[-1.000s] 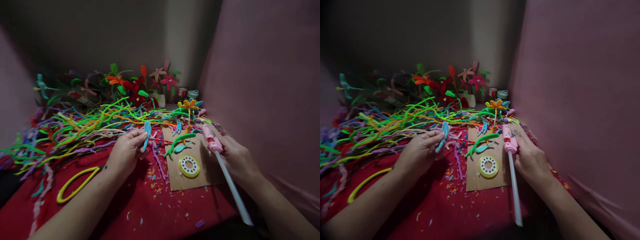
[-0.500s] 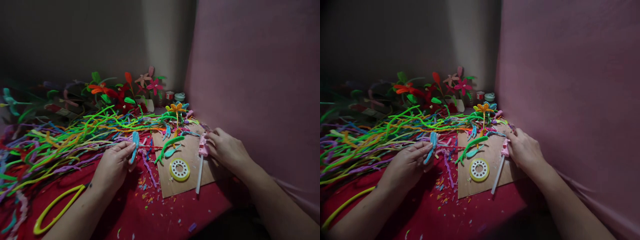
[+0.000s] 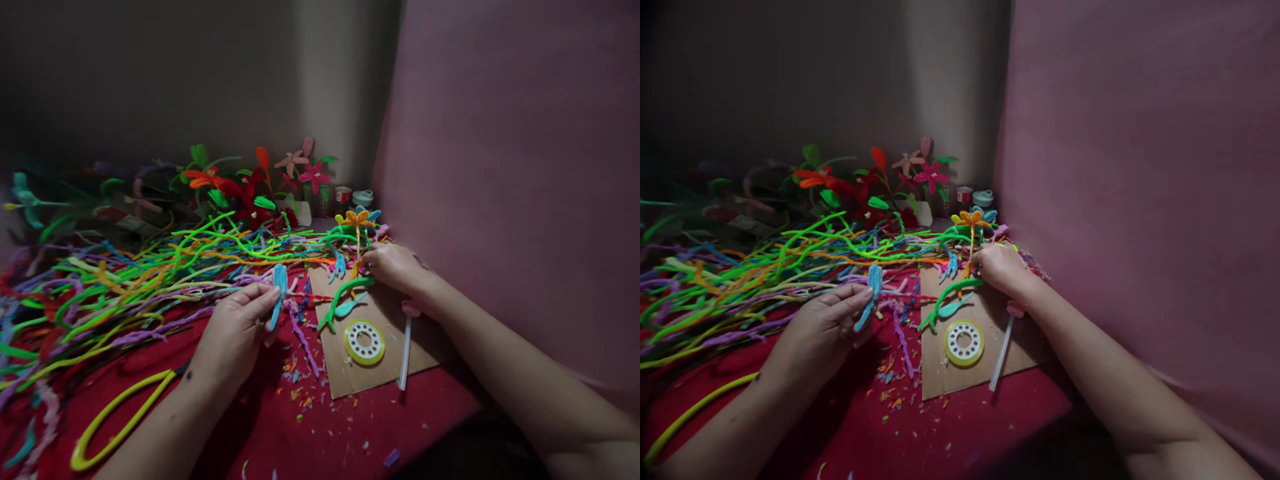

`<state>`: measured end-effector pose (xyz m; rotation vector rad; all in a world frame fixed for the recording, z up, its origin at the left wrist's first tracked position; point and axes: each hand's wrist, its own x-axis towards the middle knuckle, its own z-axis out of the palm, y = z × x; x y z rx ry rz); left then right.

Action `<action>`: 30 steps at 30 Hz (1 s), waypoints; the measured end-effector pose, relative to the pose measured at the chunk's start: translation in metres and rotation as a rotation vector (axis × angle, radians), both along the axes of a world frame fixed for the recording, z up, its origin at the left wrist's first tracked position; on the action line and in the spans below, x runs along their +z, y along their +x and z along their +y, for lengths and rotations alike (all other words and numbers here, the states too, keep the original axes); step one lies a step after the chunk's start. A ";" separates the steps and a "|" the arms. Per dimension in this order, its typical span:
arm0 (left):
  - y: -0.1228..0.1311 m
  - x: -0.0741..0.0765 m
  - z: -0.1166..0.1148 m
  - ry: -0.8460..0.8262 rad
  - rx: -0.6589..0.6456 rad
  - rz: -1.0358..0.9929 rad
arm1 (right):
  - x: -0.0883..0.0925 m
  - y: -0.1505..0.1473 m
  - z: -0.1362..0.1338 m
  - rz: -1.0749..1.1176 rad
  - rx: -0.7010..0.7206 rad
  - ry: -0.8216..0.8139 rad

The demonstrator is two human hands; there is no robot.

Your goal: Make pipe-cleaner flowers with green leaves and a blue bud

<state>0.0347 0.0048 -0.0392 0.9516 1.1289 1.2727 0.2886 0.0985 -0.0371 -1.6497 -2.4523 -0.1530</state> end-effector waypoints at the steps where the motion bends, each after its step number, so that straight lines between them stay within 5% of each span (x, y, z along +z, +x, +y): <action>1: 0.000 -0.001 0.000 -0.004 -0.003 -0.002 | 0.002 0.002 -0.001 0.030 0.003 0.010; 3: 0.000 -0.001 0.001 -0.007 -0.002 0.000 | 0.007 0.006 -0.001 0.221 0.024 -0.004; 8: 0.000 -0.002 0.002 -0.003 0.008 0.010 | 0.017 0.006 -0.004 1.133 0.091 -0.177; 11: 0.000 -0.003 0.002 -0.002 0.020 0.013 | 0.023 0.002 -0.010 1.402 0.100 -0.097; 15: 0.001 -0.006 0.003 0.019 0.018 0.030 | 0.034 -0.005 -0.025 1.396 0.159 0.288; 17: 0.001 -0.006 0.003 0.026 0.025 0.055 | 0.038 -0.011 -0.033 1.396 0.178 0.307; 24: 0.011 0.008 -0.009 0.047 0.037 0.086 | 0.023 -0.052 -0.057 1.625 0.157 -0.490; 30: 0.013 0.008 -0.015 0.090 0.013 0.155 | 0.014 -0.079 -0.073 1.602 0.152 -0.527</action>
